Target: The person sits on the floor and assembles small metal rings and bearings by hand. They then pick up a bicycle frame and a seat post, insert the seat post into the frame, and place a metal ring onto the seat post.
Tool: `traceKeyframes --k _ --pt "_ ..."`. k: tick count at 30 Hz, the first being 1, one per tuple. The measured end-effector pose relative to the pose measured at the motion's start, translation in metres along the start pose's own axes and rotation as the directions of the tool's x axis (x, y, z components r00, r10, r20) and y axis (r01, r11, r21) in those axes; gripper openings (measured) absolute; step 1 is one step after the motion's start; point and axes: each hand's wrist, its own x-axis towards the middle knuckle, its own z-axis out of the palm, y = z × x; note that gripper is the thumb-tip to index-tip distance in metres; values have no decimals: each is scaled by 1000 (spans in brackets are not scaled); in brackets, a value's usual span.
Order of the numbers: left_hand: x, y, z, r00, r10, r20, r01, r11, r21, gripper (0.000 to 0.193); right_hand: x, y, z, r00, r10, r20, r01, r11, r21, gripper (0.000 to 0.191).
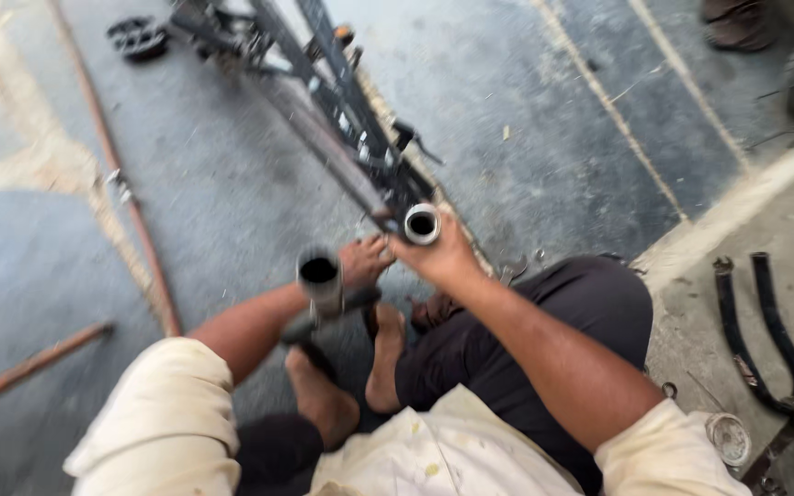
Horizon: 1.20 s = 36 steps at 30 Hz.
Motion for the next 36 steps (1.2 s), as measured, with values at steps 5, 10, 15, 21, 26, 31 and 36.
traceKeyframes --k 5,10,15,21,26,31,36 --pt "41 -30 7 991 -125 48 125 992 9 16 11 -4 8 997 57 -58 -48 987 153 41" --pt "70 -56 -16 886 -435 160 457 763 -457 35 19 -41 -19 997 52 56 -53 998 16 35" --pt "48 -52 -8 927 -374 25 336 800 -496 27 14 -70 -33 985 101 137 -108 993 45 38" --pt "6 -33 -4 970 -234 71 244 952 -185 31 4 -53 -29 994 79 78 -83 995 46 34" --pt "-27 -46 -78 620 -749 232 762 504 -406 44 -7 -34 -19 997 70 -25 -66 991 119 34" --pt "-64 -28 -265 517 -856 22 561 319 -764 37 -27 -37 -22 990 -135 -36 138 982 130 38" --pt "-65 101 -406 717 -609 -339 323 722 -612 33 -46 -67 -30 989 113 92 -110 993 -43 40"
